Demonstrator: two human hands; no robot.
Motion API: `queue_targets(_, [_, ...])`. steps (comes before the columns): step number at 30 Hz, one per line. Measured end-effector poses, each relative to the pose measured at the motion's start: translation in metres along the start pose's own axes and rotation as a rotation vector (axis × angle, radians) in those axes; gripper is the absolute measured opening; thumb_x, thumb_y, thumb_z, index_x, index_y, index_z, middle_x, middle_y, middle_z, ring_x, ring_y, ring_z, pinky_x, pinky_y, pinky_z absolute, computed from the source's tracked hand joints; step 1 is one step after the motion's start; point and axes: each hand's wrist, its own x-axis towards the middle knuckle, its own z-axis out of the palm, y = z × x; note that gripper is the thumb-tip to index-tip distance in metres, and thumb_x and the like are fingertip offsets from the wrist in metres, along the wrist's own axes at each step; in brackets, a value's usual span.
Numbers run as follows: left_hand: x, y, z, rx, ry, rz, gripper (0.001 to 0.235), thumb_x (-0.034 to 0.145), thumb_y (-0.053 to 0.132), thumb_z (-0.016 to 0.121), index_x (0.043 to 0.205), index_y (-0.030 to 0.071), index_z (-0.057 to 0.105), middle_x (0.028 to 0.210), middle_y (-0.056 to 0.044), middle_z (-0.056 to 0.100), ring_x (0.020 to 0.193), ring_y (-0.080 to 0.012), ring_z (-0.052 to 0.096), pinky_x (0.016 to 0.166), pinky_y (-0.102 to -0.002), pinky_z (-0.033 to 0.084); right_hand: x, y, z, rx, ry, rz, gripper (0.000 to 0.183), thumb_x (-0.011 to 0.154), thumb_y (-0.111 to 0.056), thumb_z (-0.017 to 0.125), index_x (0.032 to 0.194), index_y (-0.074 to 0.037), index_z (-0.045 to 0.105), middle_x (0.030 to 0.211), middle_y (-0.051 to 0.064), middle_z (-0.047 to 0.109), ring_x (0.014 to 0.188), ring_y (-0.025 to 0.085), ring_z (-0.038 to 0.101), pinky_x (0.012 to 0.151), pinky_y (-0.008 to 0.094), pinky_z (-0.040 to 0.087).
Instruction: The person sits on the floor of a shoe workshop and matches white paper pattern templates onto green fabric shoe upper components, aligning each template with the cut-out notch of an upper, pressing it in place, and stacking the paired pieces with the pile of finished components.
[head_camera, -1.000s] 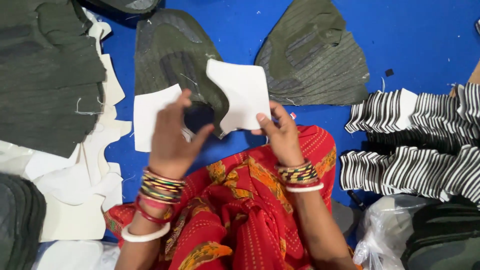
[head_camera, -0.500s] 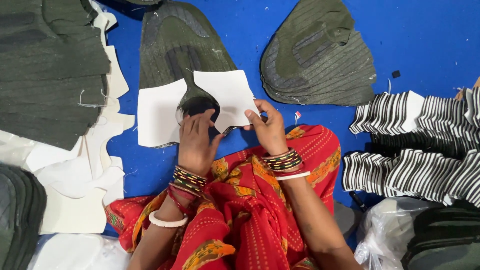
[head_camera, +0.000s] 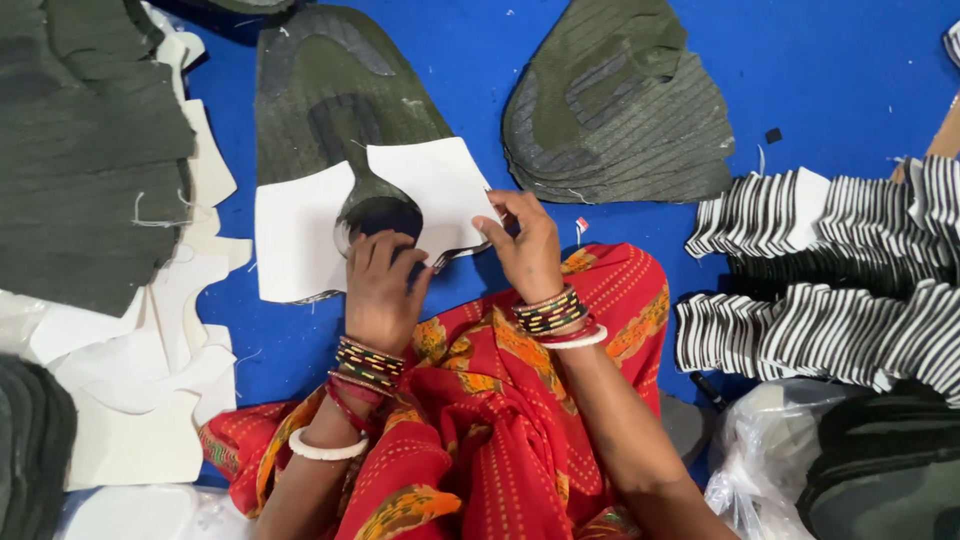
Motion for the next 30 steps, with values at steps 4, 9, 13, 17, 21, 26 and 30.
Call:
queue_targets(4, [-0.001, -0.001, 0.001, 0.002, 0.002, 0.023, 0.02, 0.085, 0.014, 0.077, 0.103, 0.008, 0.07, 0.116, -0.008, 0.063, 0.124, -0.032, 0.055, 0.115, -0.054, 0.035, 0.006, 0.005, -0.002, -0.018, -0.001, -0.058, 0.031, 0.084, -0.011, 0.084, 0.112, -0.002, 0.072, 0.094, 0.007, 0.065, 0.079, 0.016, 0.064, 0.072, 0.029, 0.051])
queue_targets(9, [0.0, 0.001, 0.001, 0.03, 0.001, 0.027, 0.017, 0.088, 0.015, 0.075, 0.103, 0.008, 0.071, 0.115, -0.007, 0.064, 0.124, -0.0316, 0.055, 0.116, -0.055, 0.034, 0.009, 0.004, -0.001, 0.027, -0.023, 0.034, 0.032, 0.083, -0.01, 0.084, 0.112, -0.002, 0.073, 0.086, 0.006, 0.059, 0.073, 0.014, 0.061, 0.068, 0.028, 0.05])
queue_targets(13, [0.001, 0.001, 0.001, 0.035, -0.005, 0.032, 0.016, 0.089, 0.015, 0.075, 0.103, 0.008, 0.072, 0.115, -0.007, 0.064, 0.123, -0.0313, 0.056, 0.116, -0.054, 0.034, 0.011, 0.011, 0.0, 0.002, -0.015, 0.005, 0.032, 0.085, -0.009, 0.083, 0.114, -0.003, 0.074, 0.086, 0.005, 0.06, 0.074, 0.013, 0.061, 0.068, 0.028, 0.05])
queue_targets(17, [-0.002, 0.002, 0.002, 0.037, -0.004, 0.036, 0.016, 0.09, 0.016, 0.074, 0.103, 0.007, 0.072, 0.116, -0.007, 0.065, 0.123, -0.0311, 0.056, 0.117, -0.054, 0.035, 0.011, 0.016, 0.002, 0.06, -0.03, 0.023, 0.032, 0.085, -0.01, 0.083, 0.115, -0.003, 0.074, 0.087, 0.003, 0.06, 0.072, 0.012, 0.059, 0.066, 0.026, 0.05])
queue_targets(21, [0.003, 0.003, -0.004, 0.024, -0.012, 0.057, 0.021, 0.087, 0.016, 0.074, 0.106, 0.007, 0.071, 0.116, -0.009, 0.065, 0.124, -0.0324, 0.056, 0.115, -0.055, 0.036, 0.011, -0.006, -0.004, 0.011, -0.043, 0.068, 0.041, 0.084, -0.01, 0.083, 0.123, -0.006, 0.071, 0.088, 0.008, 0.058, 0.075, 0.019, 0.06, 0.07, 0.033, 0.052])
queue_targets(26, [0.007, 0.007, -0.029, -0.125, -0.055, 0.011, 0.042, 0.091, 0.016, 0.07, 0.13, 0.004, 0.061, 0.126, -0.013, 0.064, 0.125, -0.0369, 0.056, 0.109, -0.049, 0.043, 0.018, -0.033, 0.019, -0.373, 0.07, -0.32, 0.054, 0.081, -0.008, 0.081, 0.131, -0.009, 0.059, 0.126, 0.019, 0.056, 0.122, 0.037, 0.053, 0.104, 0.047, 0.046])
queue_targets(30, [0.011, -0.013, -0.032, -0.131, 0.039, -0.105, 0.052, 0.101, 0.019, 0.064, 0.149, 0.005, 0.048, 0.143, -0.015, 0.058, 0.137, -0.0364, 0.052, 0.115, -0.046, 0.044, 0.033, -0.053, 0.052, -0.293, -0.145, -0.634, 0.065, 0.095, -0.021, 0.074, 0.154, -0.01, 0.047, 0.163, 0.011, 0.043, 0.156, 0.035, 0.034, 0.123, 0.05, 0.035])
